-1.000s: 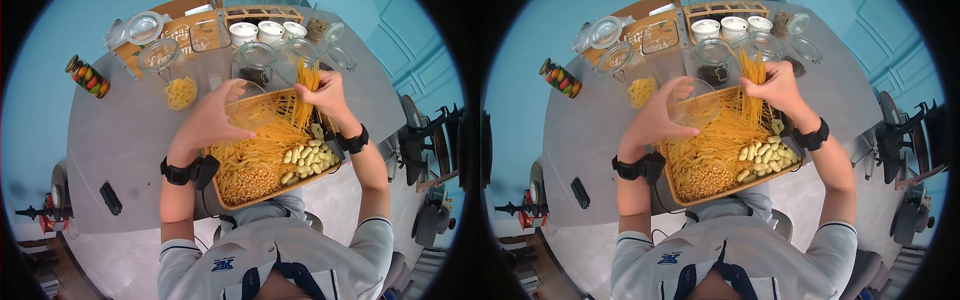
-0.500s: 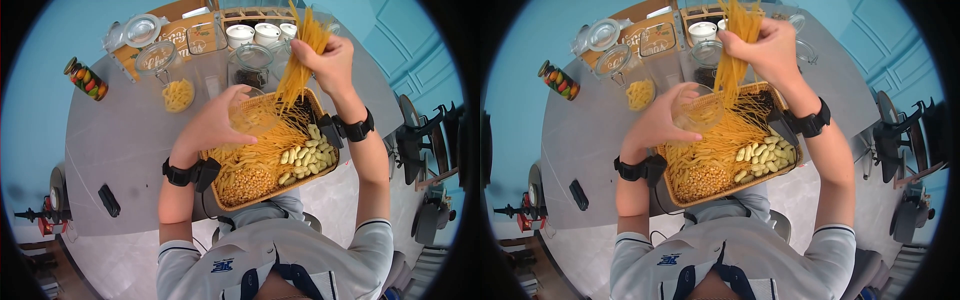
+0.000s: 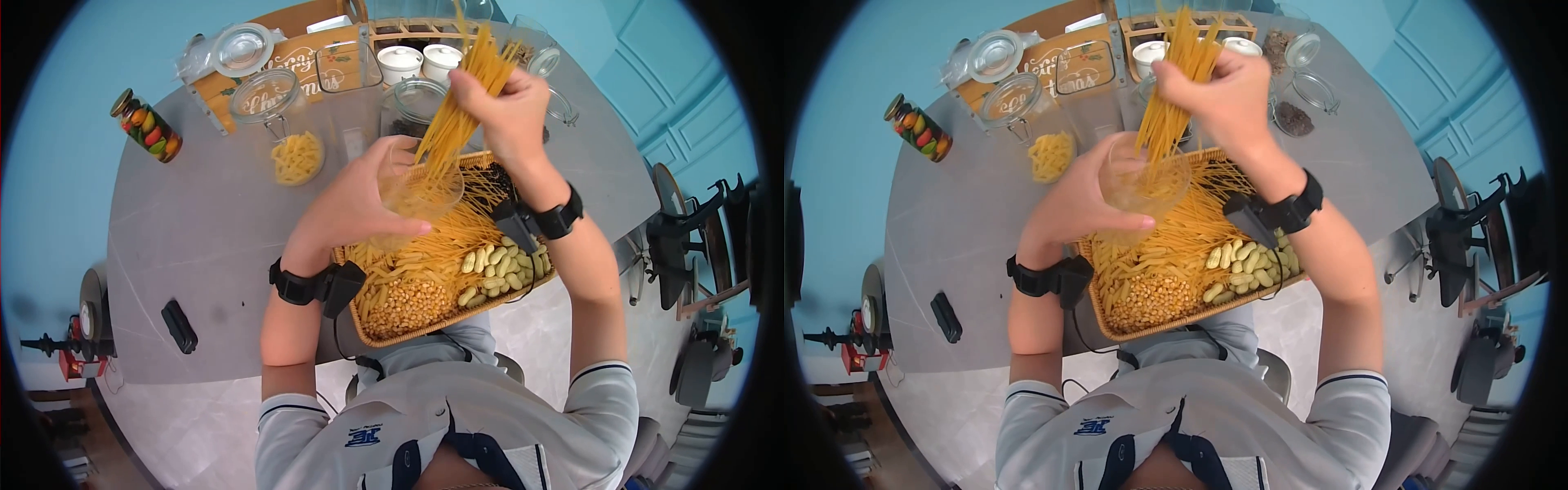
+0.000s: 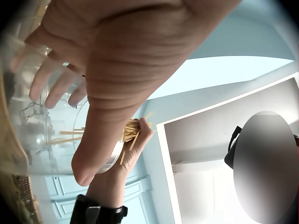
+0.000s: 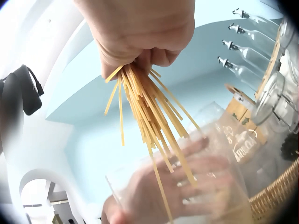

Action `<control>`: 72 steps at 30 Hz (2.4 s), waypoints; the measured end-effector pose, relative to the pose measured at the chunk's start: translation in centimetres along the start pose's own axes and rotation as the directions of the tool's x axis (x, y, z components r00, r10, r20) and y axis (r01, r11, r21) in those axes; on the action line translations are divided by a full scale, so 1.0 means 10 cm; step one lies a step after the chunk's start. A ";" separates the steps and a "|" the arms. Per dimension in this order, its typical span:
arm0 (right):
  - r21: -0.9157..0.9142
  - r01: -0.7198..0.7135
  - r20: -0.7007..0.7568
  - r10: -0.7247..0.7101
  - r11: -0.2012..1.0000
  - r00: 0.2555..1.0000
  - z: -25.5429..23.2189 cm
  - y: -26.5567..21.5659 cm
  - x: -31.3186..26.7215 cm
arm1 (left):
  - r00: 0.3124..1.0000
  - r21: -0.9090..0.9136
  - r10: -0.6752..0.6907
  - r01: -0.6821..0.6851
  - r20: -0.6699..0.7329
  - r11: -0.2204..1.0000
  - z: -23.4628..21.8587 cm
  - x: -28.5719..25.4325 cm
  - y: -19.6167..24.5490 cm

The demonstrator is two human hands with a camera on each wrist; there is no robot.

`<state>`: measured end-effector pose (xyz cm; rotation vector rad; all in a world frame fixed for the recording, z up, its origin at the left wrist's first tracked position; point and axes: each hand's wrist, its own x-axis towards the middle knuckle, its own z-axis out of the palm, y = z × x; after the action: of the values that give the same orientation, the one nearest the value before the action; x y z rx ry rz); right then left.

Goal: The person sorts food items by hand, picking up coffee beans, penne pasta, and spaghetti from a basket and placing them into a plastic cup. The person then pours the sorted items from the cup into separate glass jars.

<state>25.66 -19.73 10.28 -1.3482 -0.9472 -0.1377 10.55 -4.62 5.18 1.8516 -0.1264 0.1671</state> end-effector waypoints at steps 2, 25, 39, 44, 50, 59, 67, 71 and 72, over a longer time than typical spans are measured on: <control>-0.031 -0.030 0.041 0.032 0.999 0.999 0.05 0.06 -0.14 | 0.999 -0.036 0.044 -0.044 -0.022 0.998 0.01 0.01 0.00; -0.050 -0.210 0.409 0.212 0.977 0.888 0.04 0.07 -0.34 | 0.998 0.048 0.053 -0.052 -0.025 0.997 -0.03 0.00 0.02; -0.084 -0.277 0.483 0.282 0.957 0.829 -0.15 -0.08 -0.34 | 0.998 -0.018 0.044 -0.044 0.046 0.999 -0.02 0.02 0.03; 0.031 -0.313 0.485 0.260 0.949 0.835 -0.17 -0.13 -0.32 | 0.997 -0.013 0.043 -0.042 0.071 0.999 -0.02 0.01 0.06; 0.116 -0.262 0.395 0.197 0.958 0.897 -0.21 -0.12 -0.21 | 0.995 -0.113 0.036 -0.026 0.095 0.993 0.00 0.03 0.01; -0.205 0.193 0.052 -0.187 0.959 0.981 -0.20 -0.15 -0.14 | 0.999 -0.160 0.012 -0.004 0.048 0.987 -0.03 0.02 0.01; -0.437 0.565 0.306 -0.475 0.700 0.825 -0.08 -0.02 -0.32 | 0.999 -0.191 0.027 -0.022 0.026 0.981 -0.06 -0.02 0.08; -0.443 0.269 0.208 -0.194 0.855 0.959 -0.26 -0.14 -0.34 | 0.999 -0.133 0.032 -0.034 -0.014 0.991 -0.14 -0.02 0.02; -0.459 0.107 0.140 -0.047 0.882 0.989 -0.35 -0.15 -0.36 | 0.999 -0.115 0.043 -0.046 -0.031 0.992 -0.18 -0.04 -0.01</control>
<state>24.27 -24.71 9.36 -1.7789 -1.1200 -0.3650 10.10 -2.83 5.56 1.7310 -0.1544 0.2128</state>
